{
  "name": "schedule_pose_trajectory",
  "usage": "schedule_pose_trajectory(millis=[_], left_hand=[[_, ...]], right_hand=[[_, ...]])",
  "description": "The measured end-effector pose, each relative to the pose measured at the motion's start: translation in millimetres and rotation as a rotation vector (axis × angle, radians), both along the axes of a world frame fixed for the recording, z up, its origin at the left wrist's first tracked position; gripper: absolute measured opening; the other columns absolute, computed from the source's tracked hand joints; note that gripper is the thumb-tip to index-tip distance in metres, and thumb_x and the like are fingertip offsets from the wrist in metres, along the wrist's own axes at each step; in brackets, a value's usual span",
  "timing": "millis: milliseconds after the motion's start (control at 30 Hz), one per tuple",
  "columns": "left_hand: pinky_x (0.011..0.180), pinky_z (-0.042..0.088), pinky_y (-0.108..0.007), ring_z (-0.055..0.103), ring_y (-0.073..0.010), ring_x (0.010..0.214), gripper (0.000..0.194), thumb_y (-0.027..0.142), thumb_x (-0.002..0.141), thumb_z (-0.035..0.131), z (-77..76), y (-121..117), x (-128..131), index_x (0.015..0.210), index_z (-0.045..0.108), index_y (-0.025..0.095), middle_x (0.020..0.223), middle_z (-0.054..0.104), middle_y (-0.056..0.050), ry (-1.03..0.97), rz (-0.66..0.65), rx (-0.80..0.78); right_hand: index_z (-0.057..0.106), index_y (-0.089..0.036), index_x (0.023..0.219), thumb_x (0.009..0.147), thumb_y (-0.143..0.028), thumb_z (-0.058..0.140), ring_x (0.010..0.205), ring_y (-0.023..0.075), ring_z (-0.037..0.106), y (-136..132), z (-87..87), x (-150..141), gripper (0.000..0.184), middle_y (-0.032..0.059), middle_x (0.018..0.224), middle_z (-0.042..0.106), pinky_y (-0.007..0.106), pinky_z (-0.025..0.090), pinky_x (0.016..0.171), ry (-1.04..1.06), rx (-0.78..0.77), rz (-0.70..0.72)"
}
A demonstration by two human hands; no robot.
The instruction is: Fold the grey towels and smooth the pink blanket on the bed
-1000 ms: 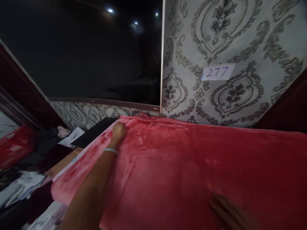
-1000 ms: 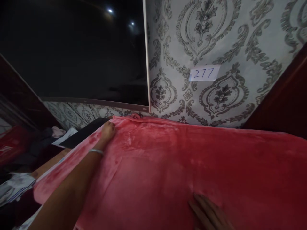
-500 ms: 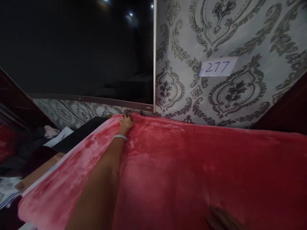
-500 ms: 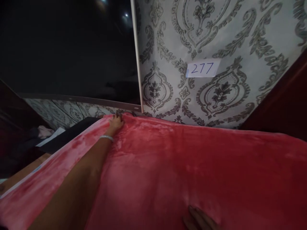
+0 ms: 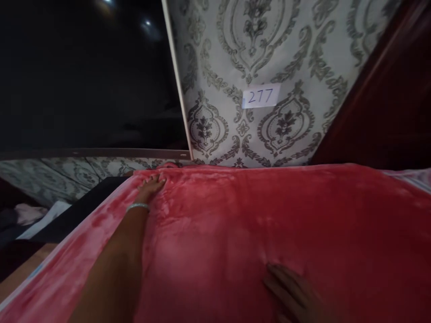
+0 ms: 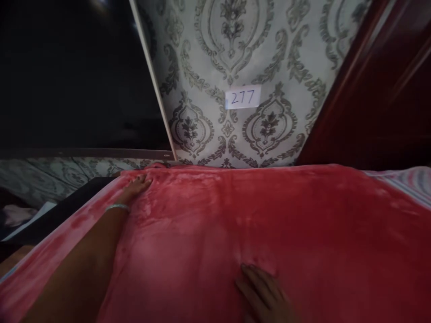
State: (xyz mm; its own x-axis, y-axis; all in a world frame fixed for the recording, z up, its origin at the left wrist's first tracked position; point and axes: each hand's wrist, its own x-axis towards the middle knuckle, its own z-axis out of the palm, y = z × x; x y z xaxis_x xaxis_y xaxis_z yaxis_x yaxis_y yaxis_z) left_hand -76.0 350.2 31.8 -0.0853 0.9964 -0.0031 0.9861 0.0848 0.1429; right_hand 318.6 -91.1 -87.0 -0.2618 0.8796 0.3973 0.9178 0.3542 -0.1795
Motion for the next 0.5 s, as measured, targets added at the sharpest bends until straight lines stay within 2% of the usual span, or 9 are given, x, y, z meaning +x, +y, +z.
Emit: schedule_pose_trajectory(millis=[67, 133, 200, 267, 300, 367, 433, 500], left_hand=[[0.108, 0.036, -0.073, 0.038, -0.0467, 0.147, 0.070, 0.059, 0.097, 0.033, 3.9, -10.2, 6.5, 0.154, 0.046, 0.020, 0.160, 0.043, -0.022, 0.020, -0.014, 0.027], [0.111, 0.036, -0.069, 0.039, -0.0440, 0.147, 0.063, 0.052, 0.098, 0.036, 2.7, -25.5, 24.7, 0.148, 0.053, 0.018, 0.158, 0.046, -0.023, 0.043, -0.078, 0.071], [0.118, 0.034, -0.062, 0.036, -0.0367, 0.150, 0.057, 0.044, 0.098, 0.040, -2.7, -45.4, 54.9, 0.148, 0.053, 0.019, 0.160, 0.044, -0.018, 0.038, -0.262, 0.108], [0.122, 0.032, -0.052, 0.034, -0.0296, 0.152, 0.056, 0.038, 0.098, 0.045, -9.1, -67.3, 93.5, 0.150, 0.050, 0.019, 0.163, 0.042, -0.014, 0.004, -0.520, 0.103], [0.123, 0.032, -0.048, 0.036, -0.0277, 0.152, 0.055, 0.036, 0.097, 0.048, -11.5, -77.6, 114.1, 0.150, 0.051, 0.018, 0.162, 0.043, -0.014, -0.012, -0.632, 0.083], [0.121, 0.035, -0.041, 0.044, -0.0254, 0.147, 0.051, 0.032, 0.096, 0.051, -13.3, -93.7, 153.9, 0.145, 0.056, 0.017, 0.158, 0.049, -0.015, -0.051, -0.767, 0.069], [0.117, 0.039, -0.035, 0.052, -0.0228, 0.139, 0.044, 0.027, 0.098, 0.049, -11.5, -101.2, 187.8, 0.138, 0.061, 0.017, 0.150, 0.057, -0.014, -0.078, -0.801, 0.088], [0.112, 0.043, -0.033, 0.059, -0.0222, 0.130, 0.040, 0.023, 0.099, 0.044, -8.1, -100.0, 213.9, 0.132, 0.065, 0.015, 0.142, 0.063, -0.015, -0.093, -0.775, 0.120]], right_hand=[[0.048, -0.041, 0.153, 0.099, -0.041, 0.057, 0.134, 0.0277, 0.058, -2.9, 10.1, -10.0, 0.055, 0.0019, 0.153, 0.054, 0.046, 0.053, 0.108, 0.078, -0.070, -0.054], [0.050, -0.039, 0.152, 0.101, -0.041, 0.055, 0.138, 0.0286, 0.054, -4.2, 16.9, -18.3, 0.052, 0.0029, 0.154, 0.052, 0.051, 0.048, 0.113, 0.134, -0.133, -0.079], [0.053, -0.038, 0.150, 0.102, -0.043, 0.053, 0.141, 0.0294, 0.051, -4.0, 21.7, -23.9, 0.049, 0.0038, 0.154, 0.052, 0.055, 0.045, 0.115, 0.167, -0.186, -0.096], [0.055, -0.036, 0.149, 0.102, -0.043, 0.052, 0.143, 0.0304, 0.048, -3.4, 26.8, -27.1, 0.048, 0.0055, 0.155, 0.051, 0.058, 0.042, 0.117, 0.191, -0.232, -0.105], [0.056, -0.034, 0.149, 0.103, -0.043, 0.052, 0.144, 0.0306, 0.047, -3.0, 30.3, -28.0, 0.048, 0.0064, 0.155, 0.051, 0.059, 0.040, 0.118, 0.201, -0.251, -0.107], [0.057, -0.031, 0.149, 0.102, -0.042, 0.051, 0.143, 0.0315, 0.047, -1.7, 40.2, -28.3, 0.048, 0.0088, 0.155, 0.052, 0.061, 0.039, 0.118, 0.212, -0.281, -0.101], [0.059, -0.028, 0.147, 0.100, -0.040, 0.055, 0.141, 0.0334, 0.049, 2.2, 53.5, -25.6, 0.048, 0.0110, 0.152, 0.055, 0.062, 0.040, 0.116, 0.210, -0.304, -0.069], [0.066, -0.026, 0.139, 0.099, -0.035, 0.056, 0.133, 0.0324, 0.056, 10.4, 67.3, -19.0, 0.042, 0.0120, 0.144, 0.061, 0.057, 0.046, 0.111, 0.231, -0.306, -0.006]])
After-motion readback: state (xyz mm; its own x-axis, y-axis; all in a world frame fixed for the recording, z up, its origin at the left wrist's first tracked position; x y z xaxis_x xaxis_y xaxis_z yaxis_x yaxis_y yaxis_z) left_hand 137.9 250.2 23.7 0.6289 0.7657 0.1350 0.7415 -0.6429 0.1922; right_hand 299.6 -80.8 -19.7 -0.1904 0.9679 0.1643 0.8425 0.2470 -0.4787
